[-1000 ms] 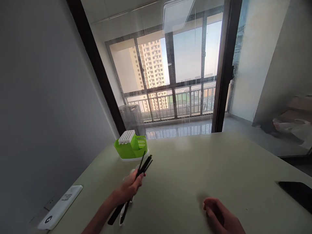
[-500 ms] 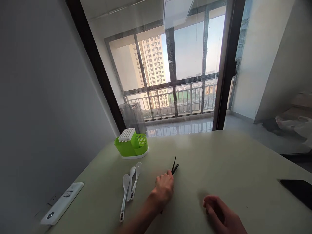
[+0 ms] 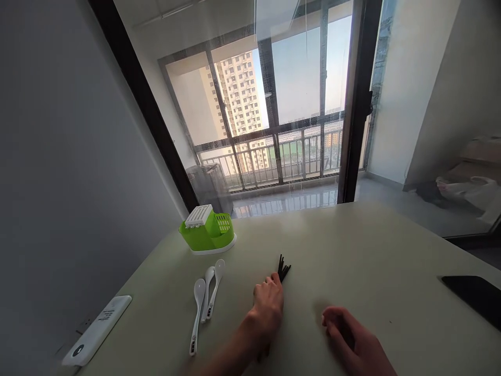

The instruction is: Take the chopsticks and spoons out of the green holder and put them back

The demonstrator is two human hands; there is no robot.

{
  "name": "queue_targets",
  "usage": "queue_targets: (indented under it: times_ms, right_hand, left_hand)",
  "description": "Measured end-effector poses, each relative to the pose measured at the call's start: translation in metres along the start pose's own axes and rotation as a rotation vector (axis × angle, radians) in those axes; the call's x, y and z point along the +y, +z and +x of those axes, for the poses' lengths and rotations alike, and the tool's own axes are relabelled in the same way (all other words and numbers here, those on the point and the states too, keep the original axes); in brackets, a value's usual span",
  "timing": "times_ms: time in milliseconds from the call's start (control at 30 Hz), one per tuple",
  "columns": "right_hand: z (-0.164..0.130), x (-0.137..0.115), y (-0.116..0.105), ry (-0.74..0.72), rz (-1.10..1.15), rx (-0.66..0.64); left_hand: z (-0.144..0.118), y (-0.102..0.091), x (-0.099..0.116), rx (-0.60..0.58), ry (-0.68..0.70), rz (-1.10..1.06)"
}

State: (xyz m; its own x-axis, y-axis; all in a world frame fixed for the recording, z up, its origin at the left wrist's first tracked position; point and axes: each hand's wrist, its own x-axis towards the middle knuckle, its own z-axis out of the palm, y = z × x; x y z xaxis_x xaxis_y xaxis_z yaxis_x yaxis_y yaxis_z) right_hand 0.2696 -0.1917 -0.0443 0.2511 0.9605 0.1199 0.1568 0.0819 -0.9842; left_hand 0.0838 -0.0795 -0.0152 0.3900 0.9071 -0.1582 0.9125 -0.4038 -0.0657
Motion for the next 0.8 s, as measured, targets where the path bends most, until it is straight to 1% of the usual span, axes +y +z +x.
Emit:
queue_targets:
  times_ms: [133, 200, 267, 333, 433, 633, 700, 800]
  right_hand:
    - [0.001, 0.0, 0.001, -0.007, -0.01, 0.01]
    - [0.001, 0.001, 0.001, -0.02, -0.012, 0.013]
    - [0.001, 0.001, 0.0, -0.022, -0.012, 0.002]
    - [0.001, 0.002, 0.0, -0.013, -0.017, -0.011]
    - [0.0, 0.002, 0.001, -0.011, -0.023, 0.006]
    - [0.0, 0.003, 0.003, -0.018, -0.023, 0.043]
    - [0.002, 0.005, 0.0, -0.014, -0.021, 0.033]
    - [0.005, 0.01, -0.006, -0.006, -0.023, -0.086]
  left_hand:
    - [0.011, -0.005, 0.007, -0.024, -0.148, 0.054]
    - [0.013, -0.008, 0.009, -0.021, -0.169, 0.072]
    - [0.009, -0.011, 0.01, -0.002, -0.172, 0.089]
    - [0.001, -0.013, 0.011, 0.033, -0.176, 0.108]
    - [-0.013, -0.016, 0.014, 0.089, -0.189, 0.131]
    - [-0.04, -0.024, 0.018, 0.152, -0.192, 0.114]
    - [-0.051, -0.025, 0.013, 0.205, -0.178, 0.054]
    - [-0.07, -0.022, -0.007, 0.348, -0.199, -0.069]
